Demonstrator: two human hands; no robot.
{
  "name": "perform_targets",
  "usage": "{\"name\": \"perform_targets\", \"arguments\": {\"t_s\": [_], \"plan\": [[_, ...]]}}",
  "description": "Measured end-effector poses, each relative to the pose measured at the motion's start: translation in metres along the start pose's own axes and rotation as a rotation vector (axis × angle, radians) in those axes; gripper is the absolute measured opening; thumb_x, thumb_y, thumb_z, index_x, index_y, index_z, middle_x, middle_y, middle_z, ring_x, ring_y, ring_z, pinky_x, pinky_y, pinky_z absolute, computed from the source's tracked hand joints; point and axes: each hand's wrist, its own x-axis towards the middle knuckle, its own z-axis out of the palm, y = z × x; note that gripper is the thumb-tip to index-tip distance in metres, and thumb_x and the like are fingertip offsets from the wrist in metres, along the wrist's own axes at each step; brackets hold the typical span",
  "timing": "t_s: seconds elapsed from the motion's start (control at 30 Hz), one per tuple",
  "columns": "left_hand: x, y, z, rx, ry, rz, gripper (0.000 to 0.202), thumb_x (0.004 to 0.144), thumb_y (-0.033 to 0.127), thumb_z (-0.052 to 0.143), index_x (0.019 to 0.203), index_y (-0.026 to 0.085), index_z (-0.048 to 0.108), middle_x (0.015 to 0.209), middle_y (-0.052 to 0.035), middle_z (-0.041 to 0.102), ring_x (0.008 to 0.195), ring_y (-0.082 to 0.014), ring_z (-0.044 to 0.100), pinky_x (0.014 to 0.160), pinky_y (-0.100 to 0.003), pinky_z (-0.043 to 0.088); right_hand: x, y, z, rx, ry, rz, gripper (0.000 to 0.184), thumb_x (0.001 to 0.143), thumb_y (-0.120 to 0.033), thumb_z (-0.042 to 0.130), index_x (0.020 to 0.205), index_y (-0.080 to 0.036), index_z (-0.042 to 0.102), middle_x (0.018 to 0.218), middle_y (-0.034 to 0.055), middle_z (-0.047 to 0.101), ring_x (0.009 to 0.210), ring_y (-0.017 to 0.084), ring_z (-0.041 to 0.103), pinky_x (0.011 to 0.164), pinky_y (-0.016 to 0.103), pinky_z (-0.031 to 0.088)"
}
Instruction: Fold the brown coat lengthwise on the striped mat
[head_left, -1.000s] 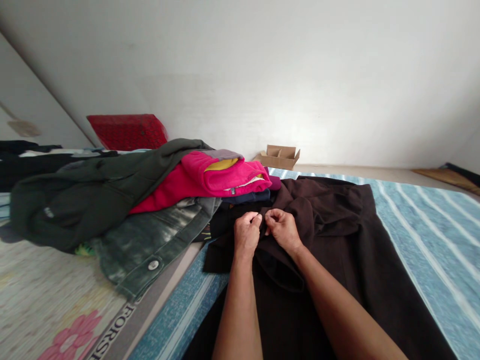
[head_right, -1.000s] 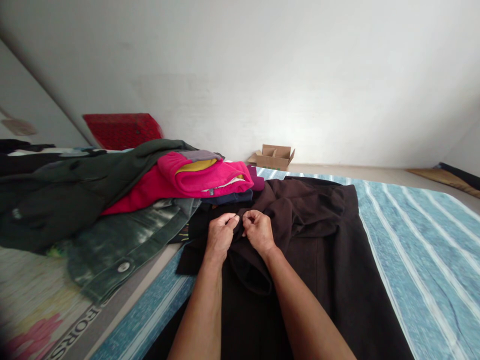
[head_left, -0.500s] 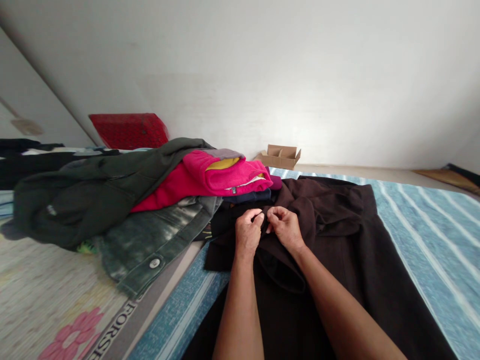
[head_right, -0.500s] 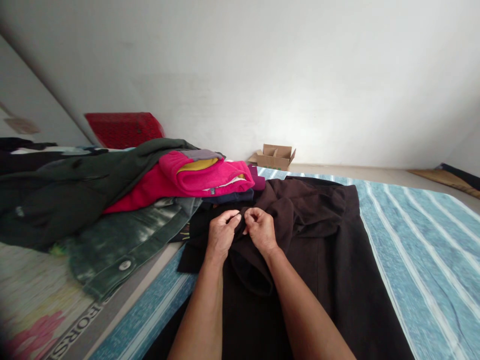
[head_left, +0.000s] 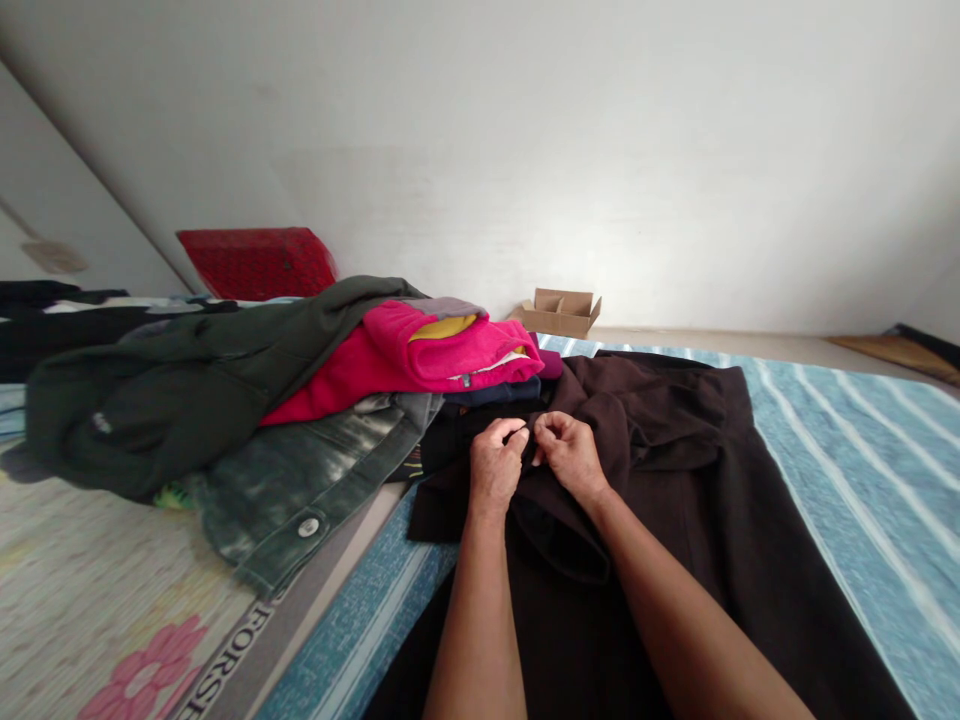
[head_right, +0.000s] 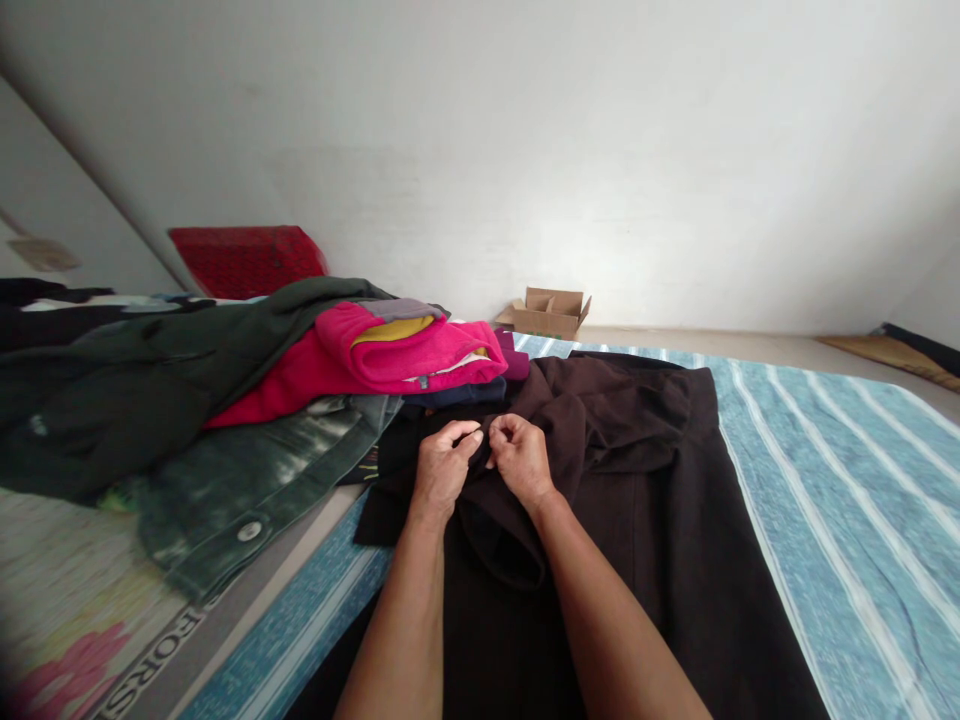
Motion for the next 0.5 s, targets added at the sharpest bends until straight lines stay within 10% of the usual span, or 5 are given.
{"name": "perform_targets", "arguments": {"t_s": [0.5], "plan": [[0.004, -0.003, 0.004, 0.006, 0.098, -0.052, 0.020, 0.072, 0.028, 0.054, 0.079, 0.016, 0.068, 0.079, -0.0035, 0.070, 0.076, -0.0183, 0.063, 0.075, -0.029, 0.047, -0.003, -0.023, -0.017, 0.252, 0.051, 0.108, 0.019, 0.067, -0.033, 0.059, 0.061, -0.017, 0.053, 0.041, -0.0021, 0.055, 0.035, 0.009, 0.050, 0.039, 0.019, 0.036]]}}
